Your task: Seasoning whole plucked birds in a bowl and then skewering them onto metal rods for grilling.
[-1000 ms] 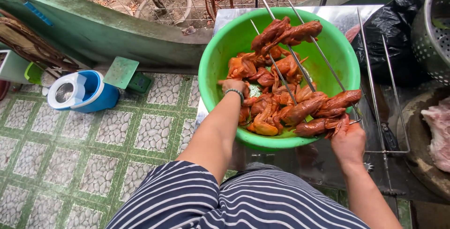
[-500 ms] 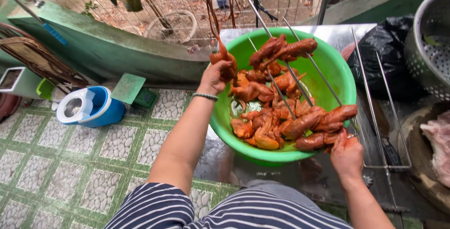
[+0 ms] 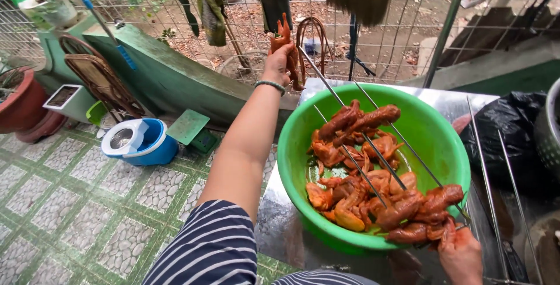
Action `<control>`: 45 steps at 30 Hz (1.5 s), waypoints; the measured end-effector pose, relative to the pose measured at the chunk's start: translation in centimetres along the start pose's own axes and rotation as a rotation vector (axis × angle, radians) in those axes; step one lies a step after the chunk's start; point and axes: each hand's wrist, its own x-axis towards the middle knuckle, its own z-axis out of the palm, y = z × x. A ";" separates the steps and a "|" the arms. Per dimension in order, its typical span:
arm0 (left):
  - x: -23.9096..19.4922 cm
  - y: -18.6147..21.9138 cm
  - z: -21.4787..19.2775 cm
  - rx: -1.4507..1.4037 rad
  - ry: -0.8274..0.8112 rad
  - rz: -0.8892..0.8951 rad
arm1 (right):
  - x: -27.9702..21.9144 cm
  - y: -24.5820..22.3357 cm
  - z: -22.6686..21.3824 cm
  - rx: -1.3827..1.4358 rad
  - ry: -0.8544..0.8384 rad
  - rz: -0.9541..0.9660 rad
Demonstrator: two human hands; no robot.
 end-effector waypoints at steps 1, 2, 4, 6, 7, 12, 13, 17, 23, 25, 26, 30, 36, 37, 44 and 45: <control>-0.1 0.6 0.7 0.001 0.050 -0.030 | 0.3 0.8 0.1 0.042 -0.014 0.033; -0.3 1.1 1.5 0.003 0.100 -0.064 | 0.3 1.5 0.1 0.082 -0.027 0.070; -2.4 2.7 3.1 0.009 0.135 -0.080 | 0.5 1.7 0.1 0.048 -0.038 0.095; -3.3 3.5 4.0 0.018 0.166 -0.101 | 0.6 1.9 0.2 0.014 -0.045 0.126; -3.1 3.6 4.0 0.016 0.129 -0.085 | 0.6 1.9 0.3 0.032 -0.045 0.100; 2.4 0.3 2.3 -0.035 -0.038 -0.010 | 0.5 2.0 0.2 0.077 -0.023 0.017; 2.0 0.6 2.8 -0.037 -0.019 0.003 | 0.5 1.8 0.2 0.103 -0.029 0.025; 0.9 1.5 4.1 0.061 0.044 0.042 | 0.5 0.8 0.0 0.195 -0.077 0.112; 2.5 0.6 4.4 0.139 -0.096 0.092 | 0.2 0.9 0.1 0.099 -0.072 0.204; 2.6 0.3 4.9 0.218 -0.080 0.152 | 0.3 1.0 0.0 0.081 -0.065 0.178; 2.7 0.1 5.2 0.296 -0.061 0.217 | 0.3 1.0 -0.1 0.063 -0.062 0.148; 2.5 0.0 5.9 0.488 -0.047 0.374 | 0.3 -0.8 -0.7 0.004 -0.075 0.164; -0.7 1.3 7.9 0.739 0.057 0.234 | 0.1 -0.4 -0.8 -0.169 -0.093 0.267; 1.6 0.0 6.9 0.633 0.094 0.287 | 0.1 0.4 -0.7 -0.196 -0.082 0.254; 3.7 1.6 4.1 0.440 0.182 0.053 | -0.1 -1.7 -0.7 0.005 -0.027 0.147; 2.9 1.9 4.2 0.442 0.181 0.054 | 0.0 -1.6 -0.7 0.007 -0.027 0.148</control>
